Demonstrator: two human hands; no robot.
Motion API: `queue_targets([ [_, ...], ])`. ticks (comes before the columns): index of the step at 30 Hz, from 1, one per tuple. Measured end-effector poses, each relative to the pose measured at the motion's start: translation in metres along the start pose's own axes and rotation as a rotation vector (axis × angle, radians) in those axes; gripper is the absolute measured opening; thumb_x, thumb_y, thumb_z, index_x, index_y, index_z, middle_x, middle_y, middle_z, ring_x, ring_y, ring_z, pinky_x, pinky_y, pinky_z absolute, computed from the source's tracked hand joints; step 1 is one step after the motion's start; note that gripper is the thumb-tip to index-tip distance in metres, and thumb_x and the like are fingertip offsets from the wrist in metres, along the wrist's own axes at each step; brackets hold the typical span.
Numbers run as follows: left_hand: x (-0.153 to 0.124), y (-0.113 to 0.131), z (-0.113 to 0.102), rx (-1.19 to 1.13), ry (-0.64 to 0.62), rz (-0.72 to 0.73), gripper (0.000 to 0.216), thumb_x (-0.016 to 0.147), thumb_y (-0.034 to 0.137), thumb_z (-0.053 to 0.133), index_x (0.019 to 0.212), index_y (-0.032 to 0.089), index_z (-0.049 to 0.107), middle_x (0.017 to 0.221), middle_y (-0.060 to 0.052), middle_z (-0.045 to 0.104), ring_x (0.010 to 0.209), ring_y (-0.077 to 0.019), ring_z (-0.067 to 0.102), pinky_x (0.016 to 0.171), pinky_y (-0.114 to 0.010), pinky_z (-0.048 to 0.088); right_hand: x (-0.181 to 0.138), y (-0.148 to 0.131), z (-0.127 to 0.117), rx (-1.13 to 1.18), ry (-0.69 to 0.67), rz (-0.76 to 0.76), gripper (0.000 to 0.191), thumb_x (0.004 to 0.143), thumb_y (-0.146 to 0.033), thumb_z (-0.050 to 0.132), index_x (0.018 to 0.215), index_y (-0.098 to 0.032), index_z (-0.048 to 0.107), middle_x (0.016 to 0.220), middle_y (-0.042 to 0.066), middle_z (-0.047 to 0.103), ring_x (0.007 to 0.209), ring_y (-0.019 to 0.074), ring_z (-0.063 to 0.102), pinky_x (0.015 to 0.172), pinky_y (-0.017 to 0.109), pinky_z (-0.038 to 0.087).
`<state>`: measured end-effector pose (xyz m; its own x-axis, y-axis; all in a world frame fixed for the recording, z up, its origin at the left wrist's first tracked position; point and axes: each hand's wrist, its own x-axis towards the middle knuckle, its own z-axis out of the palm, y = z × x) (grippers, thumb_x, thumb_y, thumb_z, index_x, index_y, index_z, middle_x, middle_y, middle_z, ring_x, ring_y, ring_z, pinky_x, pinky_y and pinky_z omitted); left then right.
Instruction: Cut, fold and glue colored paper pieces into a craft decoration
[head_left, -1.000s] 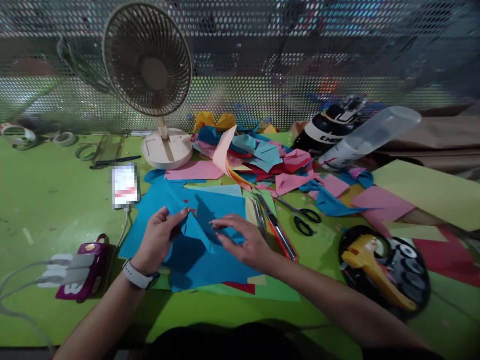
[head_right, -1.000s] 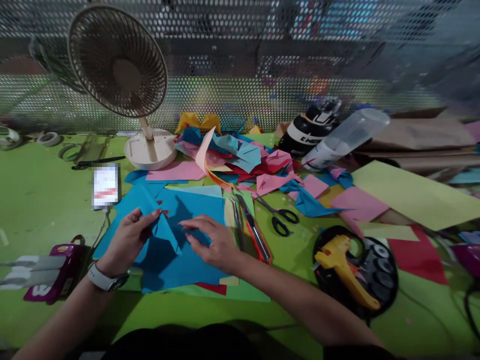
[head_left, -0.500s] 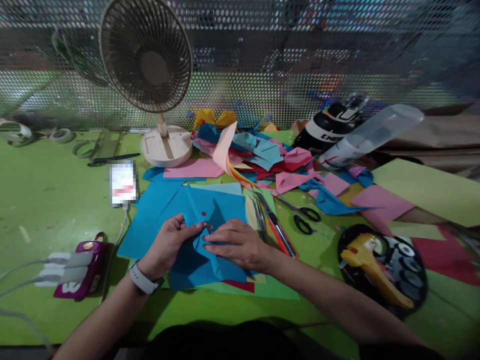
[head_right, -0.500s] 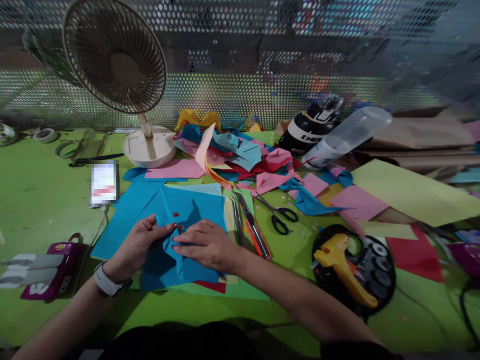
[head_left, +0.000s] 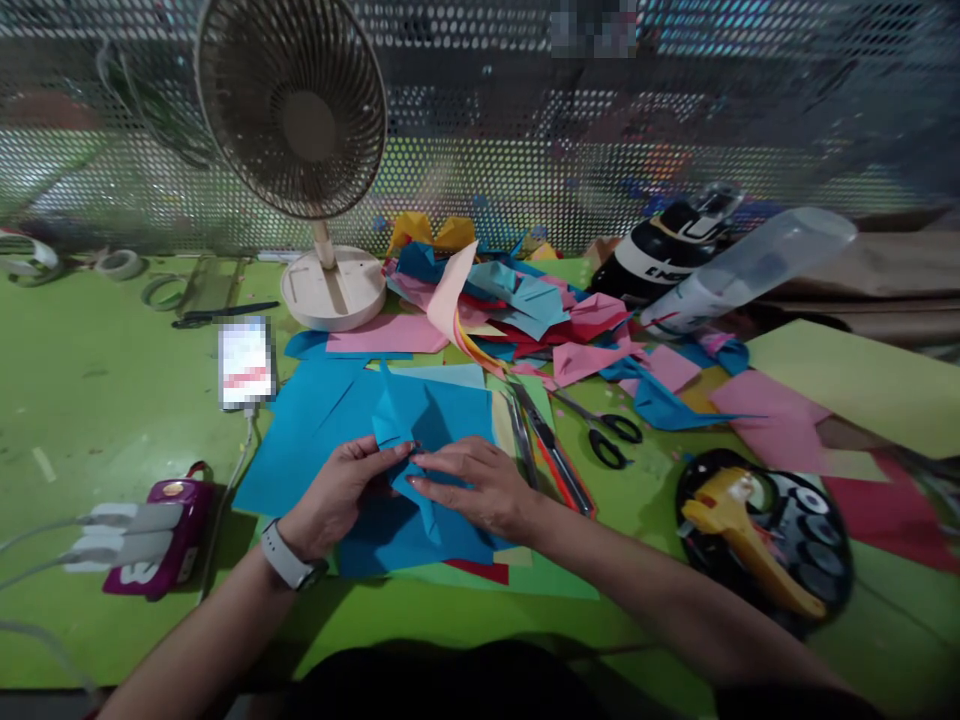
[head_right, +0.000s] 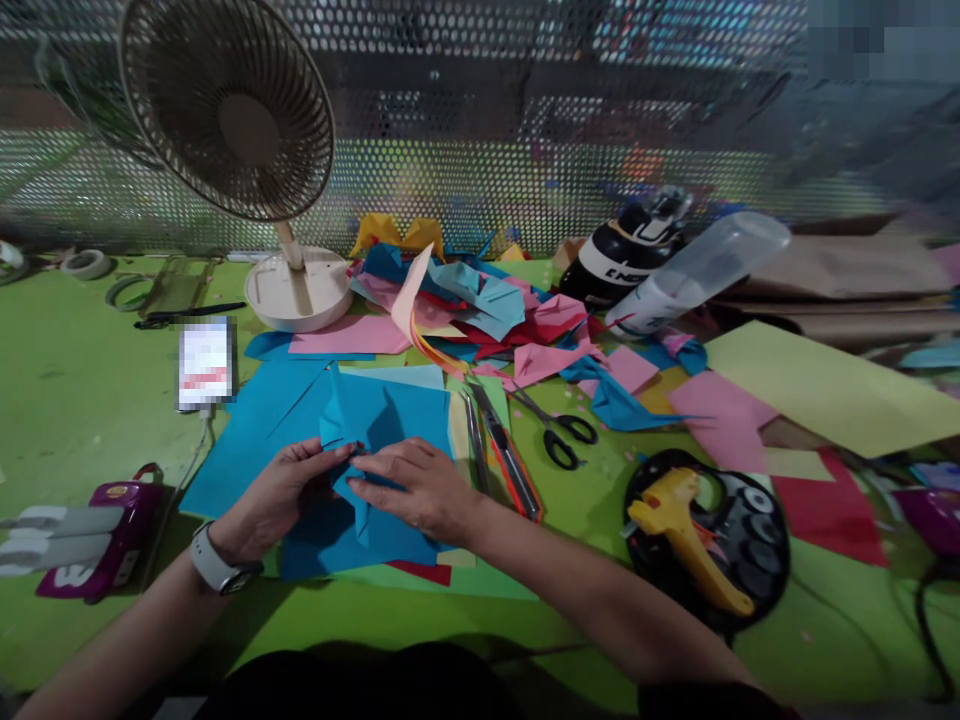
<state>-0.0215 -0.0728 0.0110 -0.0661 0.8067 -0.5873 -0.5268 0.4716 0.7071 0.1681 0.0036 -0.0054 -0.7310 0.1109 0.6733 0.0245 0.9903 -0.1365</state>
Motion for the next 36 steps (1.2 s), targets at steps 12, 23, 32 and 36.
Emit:
queue_targets([
  [12, -0.004, -0.001, 0.006, 0.030, -0.071, 0.175, 0.020, 0.063, 0.028, 0.084, 0.074, 0.015, 0.073, 0.072, -0.003, 0.073, 0.061, -0.0108, 0.062, 0.058, -0.019, 0.047, 0.003, 0.000, 0.000, 0.200, 0.056, 0.135, 0.020, 0.091, -0.023, 0.056, 0.106, -0.027, 0.068, 0.110, 0.007, 0.063, 0.109, 0.0197, 0.055, 0.089, 0.036, 0.050],
  [23, -0.005, -0.004, 0.011, -0.022, 0.041, 0.222, 0.032, 0.060, 0.026, 0.086, 0.054, 0.016, 0.056, 0.061, 0.001, 0.068, 0.054, -0.0087, 0.057, 0.052, -0.020, 0.044, -0.002, 0.002, 0.011, 0.543, 0.055, 0.391, 0.014, 0.088, -0.032, 0.062, 0.093, -0.029, 0.075, 0.119, 0.007, 0.057, 0.115, 0.0214, 0.050, 0.083, 0.036, 0.052],
  [32, -0.003, -0.011, 0.013, -0.029, 0.108, 0.324, 0.029, 0.061, 0.026, 0.085, 0.059, 0.016, 0.058, 0.057, 0.004, 0.064, 0.054, -0.0074, 0.055, 0.053, -0.019, 0.043, -0.002, -0.009, 0.016, 0.684, 0.063, 0.693, 0.020, 0.084, -0.042, 0.065, 0.088, -0.026, 0.075, 0.123, 0.008, 0.053, 0.117, 0.0219, 0.052, 0.091, 0.037, 0.049],
  [36, -0.002, -0.013, 0.013, -0.005, 0.130, 0.332, 0.029, 0.061, 0.028, 0.084, 0.060, 0.016, 0.058, 0.061, 0.003, 0.067, 0.056, -0.0089, 0.058, 0.054, -0.020, 0.044, 0.000, -0.010, 0.014, 0.730, 0.051, 0.739, 0.024, 0.088, -0.043, 0.060, 0.087, -0.023, 0.074, 0.117, 0.009, 0.056, 0.118, 0.0224, 0.052, 0.095, 0.038, 0.048],
])
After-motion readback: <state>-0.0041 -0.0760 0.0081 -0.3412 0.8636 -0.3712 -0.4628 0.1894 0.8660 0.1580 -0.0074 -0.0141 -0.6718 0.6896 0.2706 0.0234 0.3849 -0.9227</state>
